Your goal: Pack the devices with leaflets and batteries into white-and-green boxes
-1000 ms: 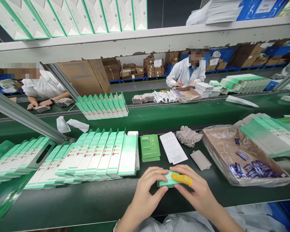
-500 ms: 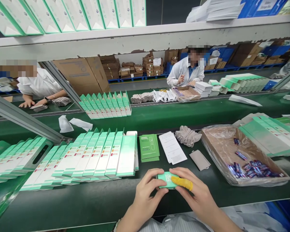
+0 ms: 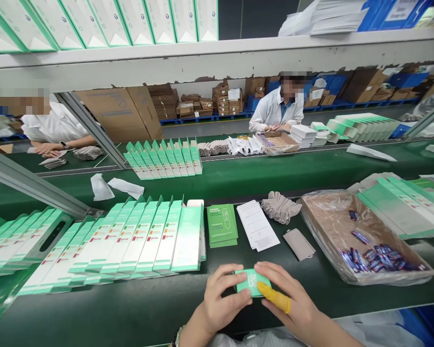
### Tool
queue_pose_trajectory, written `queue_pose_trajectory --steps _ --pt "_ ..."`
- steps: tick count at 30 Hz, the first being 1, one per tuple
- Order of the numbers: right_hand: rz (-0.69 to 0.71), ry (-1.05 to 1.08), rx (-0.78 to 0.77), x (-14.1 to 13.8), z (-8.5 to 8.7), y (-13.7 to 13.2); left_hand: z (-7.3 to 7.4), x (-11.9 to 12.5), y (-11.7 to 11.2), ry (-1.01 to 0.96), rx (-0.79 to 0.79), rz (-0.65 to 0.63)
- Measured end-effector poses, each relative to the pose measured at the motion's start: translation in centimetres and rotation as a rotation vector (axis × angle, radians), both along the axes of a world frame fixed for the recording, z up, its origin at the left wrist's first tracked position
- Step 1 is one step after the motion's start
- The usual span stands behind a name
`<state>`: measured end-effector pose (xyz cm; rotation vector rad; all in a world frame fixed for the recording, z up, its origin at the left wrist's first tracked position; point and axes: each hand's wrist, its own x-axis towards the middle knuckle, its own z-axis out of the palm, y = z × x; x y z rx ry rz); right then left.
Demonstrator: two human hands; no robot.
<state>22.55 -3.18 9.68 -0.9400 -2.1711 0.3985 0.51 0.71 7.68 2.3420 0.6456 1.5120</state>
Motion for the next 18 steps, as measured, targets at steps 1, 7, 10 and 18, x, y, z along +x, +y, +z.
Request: queue_pose_trajectory --steps 1,7,10,18 --pt "-0.016 0.005 -0.027 -0.2 -0.1 0.0 -0.1 -0.1 0.2 -0.018 0.006 -0.011" --pt "0.001 0.062 -0.141 0.2 2.9 3.3 -1.0 -0.8 -0.9 0.054 -0.006 0.034" --pt "-0.301 0.405 -0.023 4.2 5.4 9.6 -1.9 -0.4 -2.5 -0.053 -0.114 0.294" --pt "-0.710 1.043 -0.434 13.3 3.9 28.5 -3.2 -1.5 -1.4 -0.190 -0.385 0.318"
